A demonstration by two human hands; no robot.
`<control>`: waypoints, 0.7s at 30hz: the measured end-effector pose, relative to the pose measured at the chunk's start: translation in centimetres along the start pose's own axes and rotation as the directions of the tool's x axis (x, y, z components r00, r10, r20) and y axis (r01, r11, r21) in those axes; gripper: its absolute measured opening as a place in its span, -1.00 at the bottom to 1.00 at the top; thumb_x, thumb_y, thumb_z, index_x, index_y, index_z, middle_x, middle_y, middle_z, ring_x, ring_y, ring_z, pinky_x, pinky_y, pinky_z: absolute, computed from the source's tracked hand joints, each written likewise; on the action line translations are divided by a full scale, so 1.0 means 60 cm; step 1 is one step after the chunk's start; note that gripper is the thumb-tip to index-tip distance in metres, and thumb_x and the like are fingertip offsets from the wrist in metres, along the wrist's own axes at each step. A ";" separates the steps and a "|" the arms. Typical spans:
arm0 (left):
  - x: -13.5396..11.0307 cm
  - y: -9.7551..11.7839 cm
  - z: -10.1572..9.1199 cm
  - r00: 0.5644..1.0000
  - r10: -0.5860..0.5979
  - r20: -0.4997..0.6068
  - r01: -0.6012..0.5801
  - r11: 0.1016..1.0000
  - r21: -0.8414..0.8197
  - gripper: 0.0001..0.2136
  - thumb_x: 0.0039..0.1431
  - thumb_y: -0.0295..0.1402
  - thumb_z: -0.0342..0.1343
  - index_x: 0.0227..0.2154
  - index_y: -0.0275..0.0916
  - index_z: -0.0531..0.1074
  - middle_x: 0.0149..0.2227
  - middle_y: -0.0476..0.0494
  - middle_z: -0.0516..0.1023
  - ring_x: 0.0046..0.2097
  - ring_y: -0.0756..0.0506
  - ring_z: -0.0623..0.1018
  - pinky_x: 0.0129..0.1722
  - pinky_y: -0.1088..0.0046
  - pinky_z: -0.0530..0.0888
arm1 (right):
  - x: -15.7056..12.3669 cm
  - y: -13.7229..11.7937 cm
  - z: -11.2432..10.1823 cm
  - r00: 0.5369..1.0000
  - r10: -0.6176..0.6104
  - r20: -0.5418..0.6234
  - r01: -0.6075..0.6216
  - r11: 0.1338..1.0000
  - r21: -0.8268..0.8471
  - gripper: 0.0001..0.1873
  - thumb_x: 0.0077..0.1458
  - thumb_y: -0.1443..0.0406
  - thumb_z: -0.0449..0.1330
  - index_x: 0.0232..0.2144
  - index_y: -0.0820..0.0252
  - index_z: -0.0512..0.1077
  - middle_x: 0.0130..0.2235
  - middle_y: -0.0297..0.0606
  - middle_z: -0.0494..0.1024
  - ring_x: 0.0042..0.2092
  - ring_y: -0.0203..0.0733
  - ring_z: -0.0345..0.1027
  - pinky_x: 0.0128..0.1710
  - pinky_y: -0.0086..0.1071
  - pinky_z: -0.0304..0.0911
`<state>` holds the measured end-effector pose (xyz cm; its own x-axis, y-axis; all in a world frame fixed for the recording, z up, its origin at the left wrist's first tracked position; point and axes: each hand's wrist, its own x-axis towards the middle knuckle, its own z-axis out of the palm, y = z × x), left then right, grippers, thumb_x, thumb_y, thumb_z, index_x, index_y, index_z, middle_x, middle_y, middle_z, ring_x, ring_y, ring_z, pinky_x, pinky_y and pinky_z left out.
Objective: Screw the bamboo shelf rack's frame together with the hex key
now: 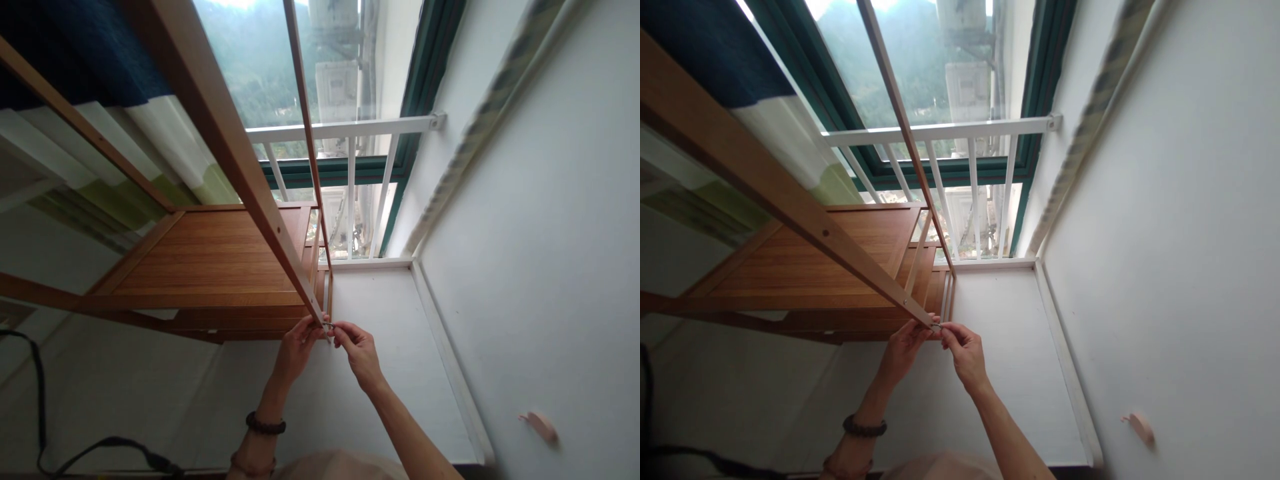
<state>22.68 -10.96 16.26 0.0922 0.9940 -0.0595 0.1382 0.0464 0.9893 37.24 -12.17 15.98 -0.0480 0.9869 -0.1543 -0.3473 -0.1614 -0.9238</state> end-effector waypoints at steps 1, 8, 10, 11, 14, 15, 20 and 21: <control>0.000 -0.001 0.000 1.000 0.000 -0.001 0.000 1.000 0.000 -0.68 0.07 -0.24 0.06 -0.12 -0.26 0.35 -0.06 -0.23 0.47 -0.09 -0.19 0.50 -0.12 0.21 0.46 | 0.000 0.000 0.001 1.000 0.002 0.008 -0.002 1.000 0.014 -0.78 -0.04 0.20 0.18 -0.33 0.18 0.48 -0.47 -0.32 0.51 -0.47 -0.34 0.24 -0.39 -0.41 0.22; -0.003 0.001 0.003 0.999 0.031 -0.012 -0.031 0.999 0.023 -0.71 0.08 -0.26 0.04 -0.13 -0.23 0.36 -0.06 -0.21 0.48 -0.08 -0.19 0.50 -0.15 0.26 0.48 | 0.000 -0.001 0.005 0.999 0.031 0.014 -0.032 0.997 0.074 -0.78 -0.02 0.21 0.17 -0.32 0.22 0.46 -0.46 -0.31 0.50 -0.48 -0.37 0.24 -0.41 -0.43 0.22; -0.003 0.003 0.003 0.999 0.028 -0.016 -0.027 0.999 0.035 -0.71 0.08 -0.26 0.04 -0.13 -0.24 0.36 -0.06 -0.22 0.48 -0.10 -0.19 0.51 -0.15 0.27 0.48 | 0.001 -0.002 0.003 0.999 0.042 0.027 -0.044 0.997 0.071 -0.77 -0.03 0.21 0.17 -0.32 0.23 0.45 -0.47 -0.31 0.50 -0.50 -0.37 0.24 -0.43 -0.43 0.22; -0.003 0.005 0.003 1.000 0.025 -0.014 -0.025 0.999 0.043 -0.71 0.08 -0.25 0.04 -0.14 -0.25 0.36 -0.06 -0.23 0.48 -0.10 -0.19 0.51 -0.15 0.27 0.48 | 0.002 -0.003 0.003 0.998 0.045 0.037 -0.048 0.997 0.067 -0.76 -0.03 0.20 0.17 -0.32 0.24 0.45 -0.47 -0.30 0.50 -0.50 -0.37 0.25 -0.44 -0.43 0.23; -0.004 0.008 0.004 1.000 0.025 -0.009 -0.025 0.998 0.066 -0.70 0.10 -0.24 0.02 -0.13 -0.25 0.35 -0.06 -0.22 0.48 -0.12 -0.17 0.52 -0.14 0.29 0.47 | 0.004 -0.003 0.000 0.997 0.050 0.062 -0.055 0.996 0.066 -0.75 -0.02 0.19 0.17 -0.32 0.26 0.44 -0.46 -0.28 0.51 -0.49 -0.36 0.27 -0.45 -0.44 0.24; -0.004 0.008 0.004 1.000 0.028 -0.008 -0.027 0.997 0.070 -0.70 0.10 -0.24 0.02 -0.12 -0.25 0.35 -0.06 -0.22 0.48 -0.12 -0.16 0.52 -0.13 0.29 0.47 | 0.004 -0.002 0.000 0.996 0.051 0.066 -0.056 0.996 0.065 -0.74 -0.02 0.19 0.17 -0.32 0.26 0.44 -0.46 -0.27 0.51 -0.49 -0.36 0.28 -0.45 -0.44 0.25; -0.005 0.010 0.004 0.999 0.032 -0.002 -0.031 0.994 0.101 -0.69 0.10 -0.23 0.01 -0.11 -0.25 0.34 -0.05 -0.22 0.47 -0.09 -0.16 0.50 -0.11 0.30 0.46 | 0.003 -0.001 0.001 0.998 0.036 0.045 -0.038 0.999 0.025 -0.74 -0.02 0.20 0.17 -0.33 0.29 0.43 -0.45 -0.25 0.53 -0.45 -0.32 0.35 -0.41 -0.41 0.31; -0.005 0.010 0.004 0.999 0.035 -0.004 -0.034 0.994 0.108 -0.69 0.10 -0.23 0.01 -0.11 -0.25 0.34 -0.05 -0.21 0.47 -0.09 -0.16 0.50 -0.11 0.30 0.45 | 0.003 -0.001 0.001 0.998 0.034 0.043 -0.034 0.999 0.008 -0.74 -0.02 0.19 0.17 -0.33 0.29 0.44 -0.45 -0.24 0.53 -0.44 -0.30 0.37 -0.39 -0.39 0.33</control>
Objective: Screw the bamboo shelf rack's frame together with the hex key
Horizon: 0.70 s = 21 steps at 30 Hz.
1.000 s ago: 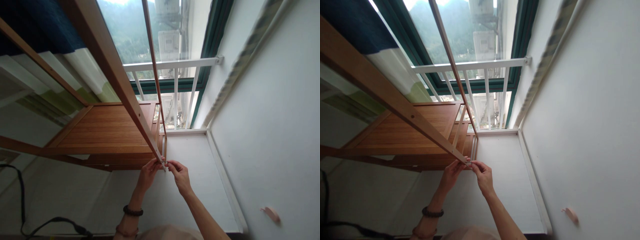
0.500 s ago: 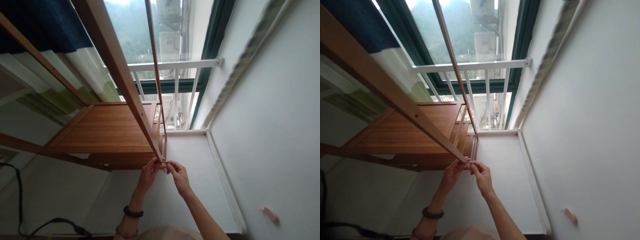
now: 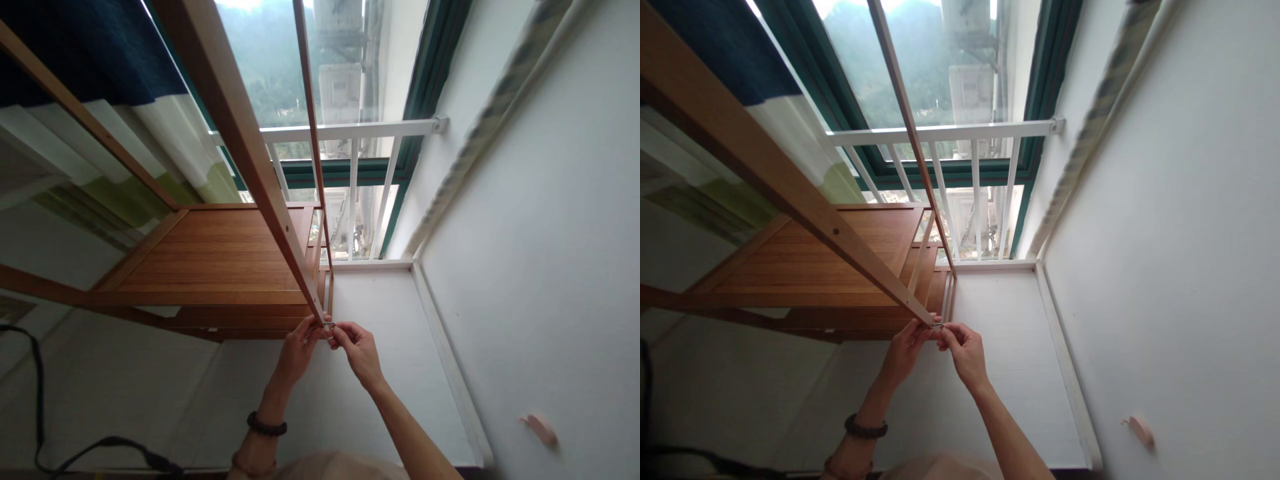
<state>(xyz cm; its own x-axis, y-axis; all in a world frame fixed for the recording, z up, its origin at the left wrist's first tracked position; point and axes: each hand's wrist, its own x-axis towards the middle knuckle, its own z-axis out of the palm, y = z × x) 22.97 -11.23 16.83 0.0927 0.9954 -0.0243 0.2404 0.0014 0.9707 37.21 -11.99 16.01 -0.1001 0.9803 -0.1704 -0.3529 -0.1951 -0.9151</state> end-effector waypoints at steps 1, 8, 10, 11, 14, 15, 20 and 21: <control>0.000 0.000 0.000 1.000 0.003 -0.003 -0.003 1.000 0.003 -0.69 0.10 -0.23 0.01 -0.11 -0.25 0.34 -0.05 -0.21 0.47 -0.08 -0.16 0.50 -0.10 0.29 0.45 | 0.000 0.001 0.000 1.000 -0.004 -0.004 0.004 1.000 -0.022 -0.74 -0.02 0.19 0.17 -0.34 0.29 0.44 -0.45 -0.24 0.53 -0.42 -0.28 0.39 -0.36 -0.36 0.35; 0.000 0.000 0.000 1.000 0.018 0.008 -0.018 1.000 0.007 -0.70 0.12 -0.27 -0.01 -0.09 -0.26 0.32 -0.04 -0.20 0.46 -0.05 -0.14 0.47 -0.03 0.28 0.40 | 0.009 0.002 -0.015 0.991 -0.128 0.043 0.135 0.923 -0.359 -0.75 0.02 0.17 0.12 -0.34 0.22 0.46 -0.40 -0.22 0.54 -0.38 -0.20 0.43 -0.38 -0.35 0.37; 0.000 0.000 0.000 1.000 0.018 0.002 -0.018 1.000 0.021 -0.70 0.12 -0.28 -0.01 -0.10 -0.26 0.33 -0.05 -0.19 0.47 -0.03 -0.14 0.46 -0.02 0.28 0.39 | 0.011 -0.003 -0.021 0.977 -0.194 0.093 0.215 0.851 -0.480 -0.76 0.04 0.18 0.10 -0.33 0.20 0.46 -0.41 -0.23 0.54 -0.40 -0.22 0.41 -0.38 -0.36 0.34; 0.000 0.000 0.000 1.000 0.017 -0.003 -0.017 0.999 0.027 -0.70 0.12 -0.28 0.00 -0.10 -0.26 0.33 -0.05 -0.19 0.47 -0.02 -0.14 0.45 -0.02 0.28 0.39 | 0.011 -0.007 -0.022 0.968 -0.218 0.122 0.249 0.815 -0.524 -0.77 0.05 0.19 0.10 -0.33 0.20 0.46 -0.42 -0.24 0.53 -0.41 -0.23 0.41 -0.37 -0.36 0.33; 0.000 -0.001 0.000 1.000 0.016 -0.007 -0.016 0.999 0.033 -0.70 0.12 -0.27 -0.01 -0.10 -0.26 0.33 -0.05 -0.20 0.47 -0.04 -0.14 0.47 -0.03 0.29 0.41 | 0.011 -0.021 -0.021 0.966 -0.199 0.167 0.258 0.810 -0.526 -0.77 0.06 0.19 0.08 -0.34 0.20 0.45 -0.47 -0.25 0.51 -0.45 -0.26 0.39 -0.40 -0.39 0.31; 0.000 -0.001 0.000 1.000 0.018 -0.006 -0.018 0.999 0.032 -0.69 0.12 -0.27 -0.01 -0.09 -0.26 0.33 -0.05 -0.21 0.47 -0.06 -0.14 0.48 -0.04 0.29 0.41 | 0.011 -0.026 -0.019 0.974 -0.161 0.162 0.220 0.846 -0.485 -0.76 0.05 0.18 0.08 -0.37 0.21 0.44 -0.49 -0.26 0.50 -0.47 -0.27 0.38 -0.42 -0.40 0.31; 0.001 -0.004 -0.001 1.000 0.031 0.003 -0.031 0.998 0.048 -0.71 0.12 -0.28 -0.01 -0.10 -0.26 0.33 -0.06 -0.22 0.47 -0.05 -0.13 0.48 -0.03 0.30 0.40 | 0.018 -0.051 -0.003 0.959 0.226 0.171 -0.201 0.968 -0.152 -0.68 -0.09 0.10 0.18 -0.47 0.27 0.32 -0.56 -0.26 0.49 -0.57 -0.29 0.37 -0.55 -0.40 0.31; 0.001 -0.005 0.000 0.999 0.033 0.000 -0.033 0.998 0.055 -0.71 0.13 -0.29 -0.02 -0.10 -0.26 0.33 -0.06 -0.22 0.47 -0.05 -0.13 0.48 -0.03 0.31 0.39 | 0.019 -0.055 -0.001 0.942 0.282 0.182 -0.268 0.959 -0.098 -0.67 -0.13 0.11 0.22 -0.44 0.26 0.29 -0.56 -0.28 0.50 -0.58 -0.29 0.37 -0.56 -0.40 0.31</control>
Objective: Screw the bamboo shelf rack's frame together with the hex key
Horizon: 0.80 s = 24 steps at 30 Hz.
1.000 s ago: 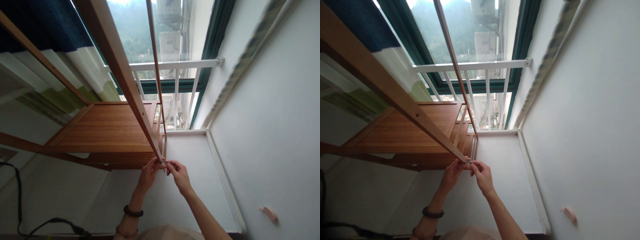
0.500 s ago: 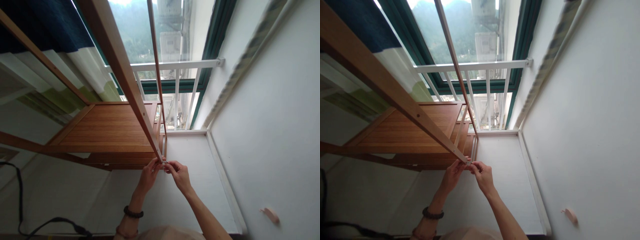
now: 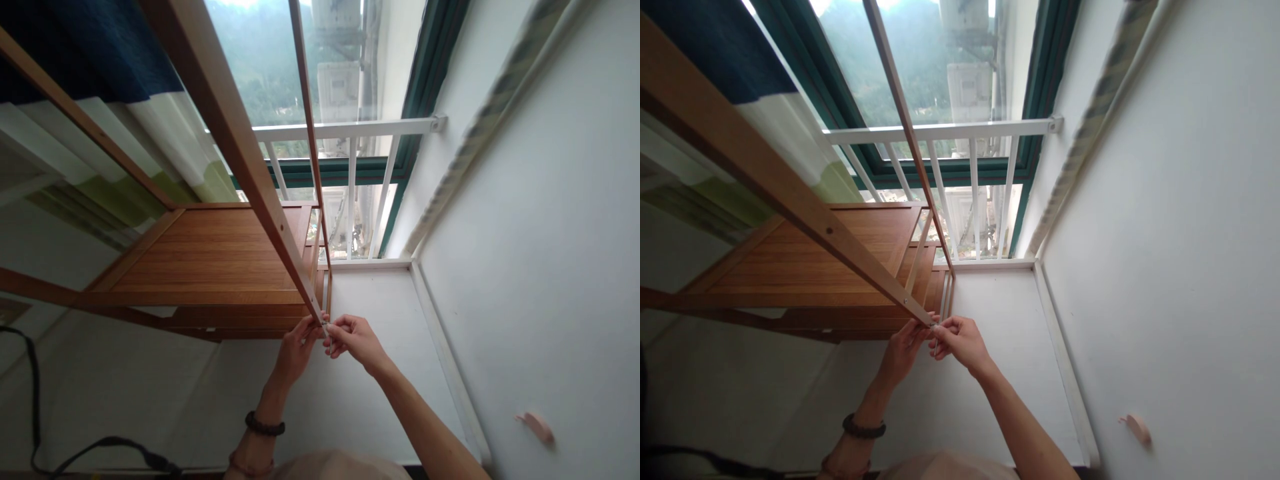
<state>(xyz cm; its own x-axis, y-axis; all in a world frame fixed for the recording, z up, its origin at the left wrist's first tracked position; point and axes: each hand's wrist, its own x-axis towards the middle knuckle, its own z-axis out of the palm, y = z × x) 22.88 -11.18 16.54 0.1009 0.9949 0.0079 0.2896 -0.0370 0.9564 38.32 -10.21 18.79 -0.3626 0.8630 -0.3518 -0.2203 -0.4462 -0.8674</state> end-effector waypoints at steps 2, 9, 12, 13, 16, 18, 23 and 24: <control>-0.001 0.000 0.001 1.000 0.005 -0.010 -0.005 1.000 0.004 -0.72 0.13 -0.29 -0.02 -0.10 -0.25 0.32 -0.06 -0.21 0.47 -0.06 -0.12 0.48 -0.04 0.33 0.40 | 0.000 -0.003 0.001 0.999 0.040 0.008 -0.041 0.995 0.092 -0.61 -0.17 0.14 0.26 -0.36 0.24 0.24 -0.57 -0.30 0.50 -0.59 -0.30 0.36 -0.57 -0.41 0.30; -0.003 0.004 0.003 1.000 0.002 -0.010 -0.002 1.000 -0.007 -0.72 0.13 -0.29 -0.02 -0.11 -0.25 0.32 -0.07 -0.21 0.48 -0.09 -0.11 0.50 -0.07 0.33 0.42 | -0.002 0.024 -0.005 0.999 -0.031 -0.033 0.038 0.973 0.226 -0.66 -0.13 0.18 0.27 -0.39 0.34 0.33 -0.43 -0.19 0.53 -0.49 -0.34 0.40 -0.45 -0.44 0.30; -0.003 0.005 0.003 1.000 0.008 -0.017 -0.008 1.000 -0.008 -0.73 0.14 -0.29 -0.03 -0.11 -0.25 0.32 -0.05 -0.22 0.46 -0.08 -0.10 0.49 -0.07 0.33 0.42 | -0.003 0.026 -0.005 0.998 -0.042 -0.051 0.053 0.973 0.227 -0.66 -0.14 0.17 0.27 -0.39 0.32 0.34 -0.44 -0.20 0.53 -0.50 -0.33 0.40 -0.47 -0.44 0.29; -0.003 0.007 0.003 1.000 0.011 -0.017 -0.012 1.000 -0.003 -0.73 0.14 -0.30 -0.03 -0.12 -0.25 0.32 -0.05 -0.21 0.46 -0.08 -0.10 0.49 -0.06 0.33 0.42 | -0.004 0.025 -0.005 0.998 -0.043 -0.056 0.054 0.974 0.221 -0.66 -0.14 0.17 0.27 -0.38 0.32 0.33 -0.45 -0.21 0.53 -0.51 -0.32 0.40 -0.49 -0.44 0.29; -0.005 0.013 0.005 1.000 0.025 -0.019 -0.025 0.999 0.024 -0.74 0.13 -0.31 -0.02 -0.12 -0.26 0.32 -0.05 -0.21 0.47 -0.08 -0.10 0.49 -0.08 0.35 0.42 | -0.005 0.022 -0.003 0.997 -0.040 -0.063 0.052 0.977 0.208 -0.66 -0.16 0.17 0.28 -0.41 0.30 0.31 -0.47 -0.21 0.53 -0.51 -0.31 0.40 -0.51 -0.45 0.30; -0.005 0.018 0.007 0.999 0.033 -0.025 -0.032 0.998 0.046 -0.74 0.12 -0.31 0.00 -0.13 -0.26 0.32 -0.06 -0.21 0.47 -0.10 -0.11 0.50 -0.10 0.35 0.44 | -0.004 0.021 -0.002 0.997 -0.031 -0.065 0.043 0.979 0.198 -0.65 -0.17 0.15 0.28 -0.46 0.29 0.29 -0.48 -0.21 0.53 -0.52 -0.31 0.40 -0.52 -0.45 0.31; -0.004 0.017 0.014 0.994 0.043 -0.097 -0.034 0.995 0.095 -0.73 0.08 -0.30 0.04 -0.14 -0.24 0.33 -0.13 -0.19 0.52 -0.16 -0.11 0.54 -0.14 0.35 0.47 | 0.000 0.015 0.001 0.999 0.047 -0.025 -0.039 0.966 0.254 -0.59 -0.21 0.13 0.30 -0.44 0.23 0.20 -0.56 -0.30 0.50 -0.60 -0.35 0.36 -0.62 -0.52 0.26; -0.004 0.015 0.017 0.992 0.045 -0.116 -0.033 0.994 0.106 -0.73 0.08 -0.29 0.04 -0.15 -0.23 0.34 -0.15 -0.18 0.53 -0.17 -0.11 0.54 -0.15 0.35 0.47 | 0.001 0.013 0.002 0.998 0.059 -0.011 -0.054 0.959 0.279 -0.57 -0.22 0.13 0.31 -0.43 0.22 0.18 -0.57 -0.31 0.50 -0.62 -0.37 0.33 -0.65 -0.54 0.24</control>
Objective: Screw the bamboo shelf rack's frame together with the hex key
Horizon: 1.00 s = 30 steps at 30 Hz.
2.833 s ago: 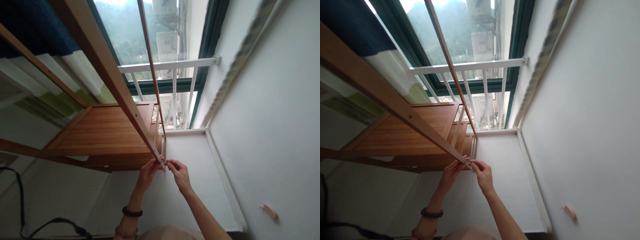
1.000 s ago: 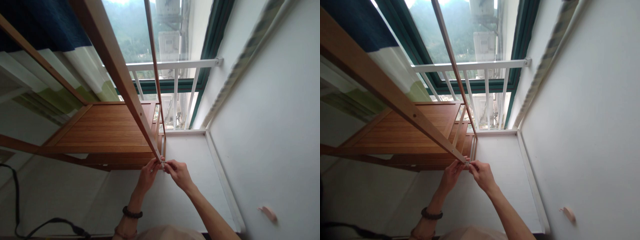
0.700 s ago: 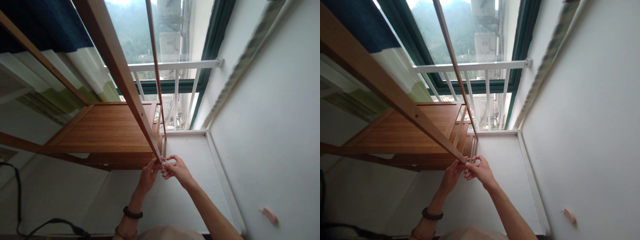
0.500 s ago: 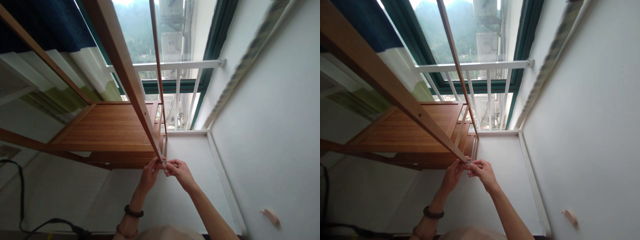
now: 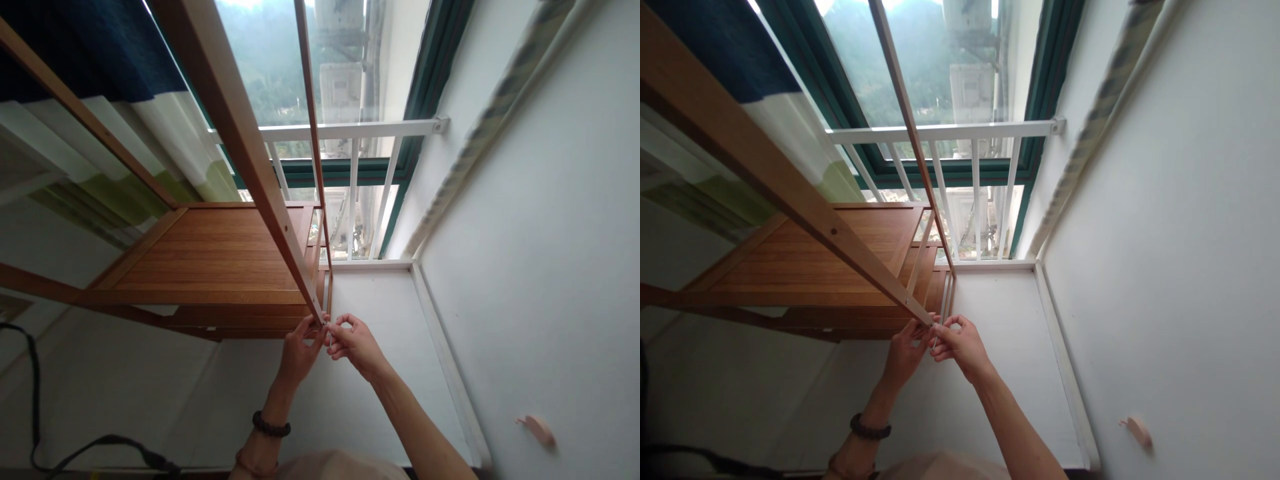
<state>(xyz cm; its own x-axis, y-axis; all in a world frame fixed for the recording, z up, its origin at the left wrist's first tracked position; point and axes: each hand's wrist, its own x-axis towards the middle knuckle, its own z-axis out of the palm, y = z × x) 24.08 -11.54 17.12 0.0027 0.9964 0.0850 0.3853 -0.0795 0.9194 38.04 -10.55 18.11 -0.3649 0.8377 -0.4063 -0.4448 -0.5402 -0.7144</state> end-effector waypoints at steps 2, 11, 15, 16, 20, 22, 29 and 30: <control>0.000 -0.003 0.006 0.999 0.007 -0.040 -0.007 1.000 0.018 -0.74 0.07 -0.29 0.06 -0.17 -0.22 0.35 -0.17 -0.16 0.54 -0.19 -0.11 0.55 -0.17 0.35 0.48 | 0.002 -0.003 0.001 1.000 0.014 0.016 -0.015 0.999 0.046 -0.57 -0.22 0.14 0.31 -0.44 0.21 0.16 -0.57 -0.33 0.49 -0.64 -0.41 0.30 -0.67 -0.58 0.21; 0.000 -0.008 0.022 0.982 0.052 -0.182 -0.032 0.993 0.115 -0.81 0.04 -0.30 0.07 -0.26 -0.21 0.38 -0.26 -0.11 0.58 -0.29 -0.08 0.58 -0.25 0.39 0.52 | 0.000 0.008 -0.007 0.999 -0.040 -0.020 0.042 0.989 0.140 -0.66 -0.19 0.19 0.30 -0.45 0.27 0.27 -0.53 -0.32 0.48 -0.56 -0.39 0.36 -0.54 -0.51 0.28; 0.000 -0.011 0.020 0.985 0.064 -0.162 -0.044 0.991 0.125 -0.81 0.05 -0.30 0.06 -0.25 -0.21 0.37 -0.26 -0.11 0.58 -0.28 -0.09 0.58 -0.26 0.38 0.52 | -0.004 0.009 -0.016 0.994 -0.092 0.062 0.084 0.989 0.123 -0.75 -0.09 0.22 0.23 -0.40 0.32 0.38 -0.48 -0.24 0.51 -0.48 -0.34 0.38 -0.43 -0.43 0.30; 0.000 -0.011 0.020 0.986 0.064 -0.157 -0.044 0.991 0.124 -0.80 0.05 -0.30 0.06 -0.24 -0.21 0.37 -0.25 -0.11 0.58 -0.28 -0.09 0.58 -0.26 0.38 0.53 | -0.005 0.008 -0.020 0.990 -0.107 0.087 0.097 0.989 0.112 -0.77 -0.09 0.25 0.22 -0.38 0.32 0.41 -0.46 -0.23 0.51 -0.45 -0.32 0.39 -0.38 -0.40 0.30; -0.001 -0.009 0.019 0.989 0.052 -0.137 -0.038 0.994 0.102 -0.79 0.05 -0.31 0.06 -0.22 -0.21 0.36 -0.21 -0.13 0.57 -0.26 -0.10 0.58 -0.28 0.41 0.53 | -0.012 0.005 -0.031 0.970 -0.177 0.168 0.184 0.982 -0.030 -0.74 -0.15 0.36 0.24 -0.29 0.25 0.45 -0.36 -0.25 0.53 -0.33 -0.28 0.40 -0.22 -0.32 0.28; -0.001 -0.008 0.018 0.990 0.056 -0.132 -0.043 0.994 0.097 -0.79 0.05 -0.31 0.06 -0.22 -0.20 0.36 -0.21 -0.12 0.57 -0.27 -0.09 0.58 -0.30 0.42 0.54 | -0.015 0.001 -0.034 0.960 -0.205 0.191 0.234 0.961 -0.145 -0.71 -0.12 0.32 0.24 -0.25 0.20 0.45 -0.32 -0.26 0.53 -0.28 -0.26 0.39 -0.19 -0.30 0.28; -0.001 -0.011 0.012 0.990 0.104 -0.100 -0.091 0.988 0.122 -0.75 0.04 -0.33 0.07 -0.18 -0.20 0.35 -0.21 -0.12 0.56 -0.28 -0.10 0.58 -0.26 0.38 0.53 | -0.020 -0.025 -0.022 0.805 -0.534 0.258 0.565 0.561 -0.604 -0.81 -0.05 0.23 0.21 -0.32 0.08 0.53 -0.32 -0.23 0.44 -0.27 -0.23 0.34 -0.23 -0.35 0.26; -0.002 -0.012 0.011 0.989 0.111 -0.096 -0.098 0.987 0.126 -0.74 0.04 -0.32 0.07 -0.17 -0.20 0.34 -0.21 -0.13 0.56 -0.28 -0.10 0.58 -0.27 0.38 0.53 | -0.020 -0.029 -0.018 0.789 -0.552 0.271 0.581 0.525 -0.622 -0.82 -0.03 0.23 0.19 -0.32 0.07 0.53 -0.33 -0.23 0.44 -0.27 -0.23 0.34 -0.23 -0.35 0.26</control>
<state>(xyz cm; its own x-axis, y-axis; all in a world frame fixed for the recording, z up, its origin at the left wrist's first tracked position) 24.45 -11.57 16.22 -0.0431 0.9739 0.2230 0.4965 -0.1728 0.8507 40.11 -10.54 19.22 -0.2643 0.9371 0.2280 0.0635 0.2528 -0.9654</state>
